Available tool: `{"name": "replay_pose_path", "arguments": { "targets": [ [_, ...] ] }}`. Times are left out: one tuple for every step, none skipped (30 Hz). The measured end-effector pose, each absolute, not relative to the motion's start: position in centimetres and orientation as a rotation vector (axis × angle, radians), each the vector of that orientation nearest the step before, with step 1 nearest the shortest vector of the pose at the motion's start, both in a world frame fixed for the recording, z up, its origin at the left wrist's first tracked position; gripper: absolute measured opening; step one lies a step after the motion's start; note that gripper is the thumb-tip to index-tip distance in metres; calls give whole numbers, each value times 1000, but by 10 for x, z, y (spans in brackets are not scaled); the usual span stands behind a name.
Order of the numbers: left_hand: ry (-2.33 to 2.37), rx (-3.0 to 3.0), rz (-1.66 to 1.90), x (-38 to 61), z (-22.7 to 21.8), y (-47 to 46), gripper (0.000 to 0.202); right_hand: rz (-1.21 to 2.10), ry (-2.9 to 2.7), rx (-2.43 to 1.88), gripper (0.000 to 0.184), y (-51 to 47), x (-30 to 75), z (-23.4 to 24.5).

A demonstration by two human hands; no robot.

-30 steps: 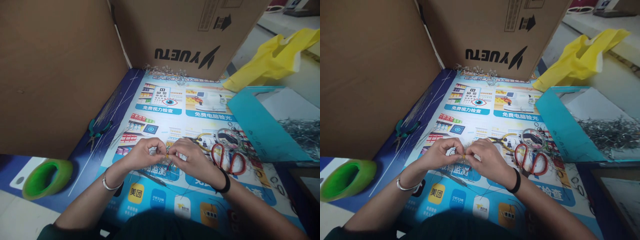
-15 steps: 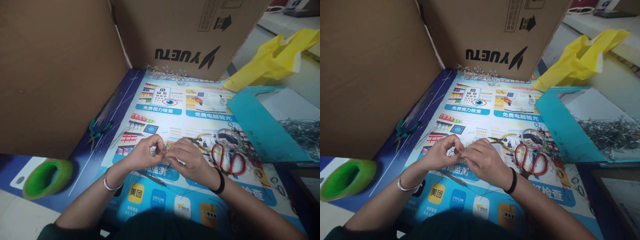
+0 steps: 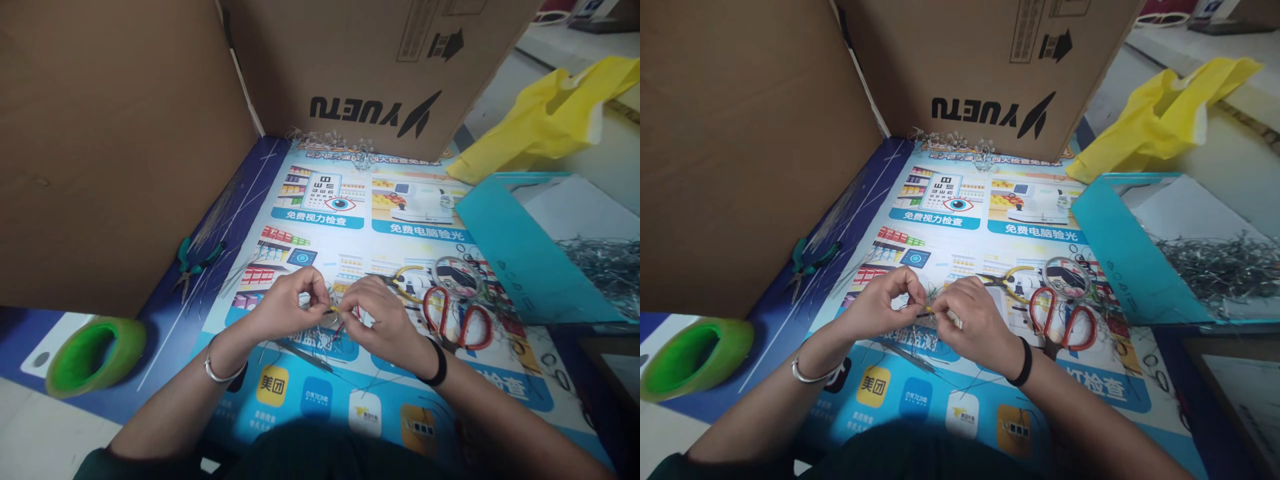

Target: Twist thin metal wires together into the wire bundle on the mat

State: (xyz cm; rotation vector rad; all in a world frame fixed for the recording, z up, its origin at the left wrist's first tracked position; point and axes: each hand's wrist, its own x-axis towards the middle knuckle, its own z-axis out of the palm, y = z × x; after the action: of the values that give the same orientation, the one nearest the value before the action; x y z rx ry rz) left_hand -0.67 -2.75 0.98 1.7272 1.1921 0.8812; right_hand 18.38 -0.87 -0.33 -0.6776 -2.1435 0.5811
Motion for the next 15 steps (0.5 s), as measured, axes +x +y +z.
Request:
{"name": "replay_pose_path", "arguments": {
  "targets": [
    [1193, 1723, 881, -7, 9, -28, 13, 581, -2155, -684, 18, -9, 184, -3],
    [1196, 1723, 879, -7, 9, -27, 13, 582, -2165, -691, 18, -9, 184, -3],
    [1204, 1726, 879, -8, 8, -27, 13, 582, -2171, -696, 18, -9, 184, -3],
    [1215, 1733, 881, -8, 8, -27, 12, 582, -2172, -699, 18, -9, 184, -4],
    [1225, 1739, 886, -9, 8, -27, 11, 582, -2171, -701, 17, -9, 184, -4],
    [1233, 1744, 891, -9, 8, -27, 10, 584, -2170, -703, 17, -8, 184, -5],
    [1235, 1746, 898, -10, 8, -26, 8, 587, -2168, -705, 17, -8, 184, -6],
    [1231, 1746, 901, -11, 8, -26, 7, 589, -2165, -706, 17, -8, 184, -6],
    [1221, 1746, 900, -11, 9, -26, 7, 592, -2165, -708, 17, -7, 184, -7],
    [1207, 1748, 897, -12, 9, -25, 6, 594, -2164, -707, 17, -7, 184, -7],
    [1193, 1755, 892, -12, 10, -25, 6, 594, -2161, -708, 17, -7, 184, -8],
    [1179, 1767, 880, -12, 11, -25, 6, 593, -2157, -709, 17, -7, 184, -8],
    [1168, 1784, 863, -12, 11, -25, 5, 591, -2153, -710, 17, -7, 184, -8],
    [1160, 1806, 845, -12, 12, -25, 5, 588, -2149, -710, 16, -7, 184, -8],
    [1155, 1829, 827, -12, 13, -25, 6, 585, -2146, -710, 15, -7, 184, -8]
  ]
}}
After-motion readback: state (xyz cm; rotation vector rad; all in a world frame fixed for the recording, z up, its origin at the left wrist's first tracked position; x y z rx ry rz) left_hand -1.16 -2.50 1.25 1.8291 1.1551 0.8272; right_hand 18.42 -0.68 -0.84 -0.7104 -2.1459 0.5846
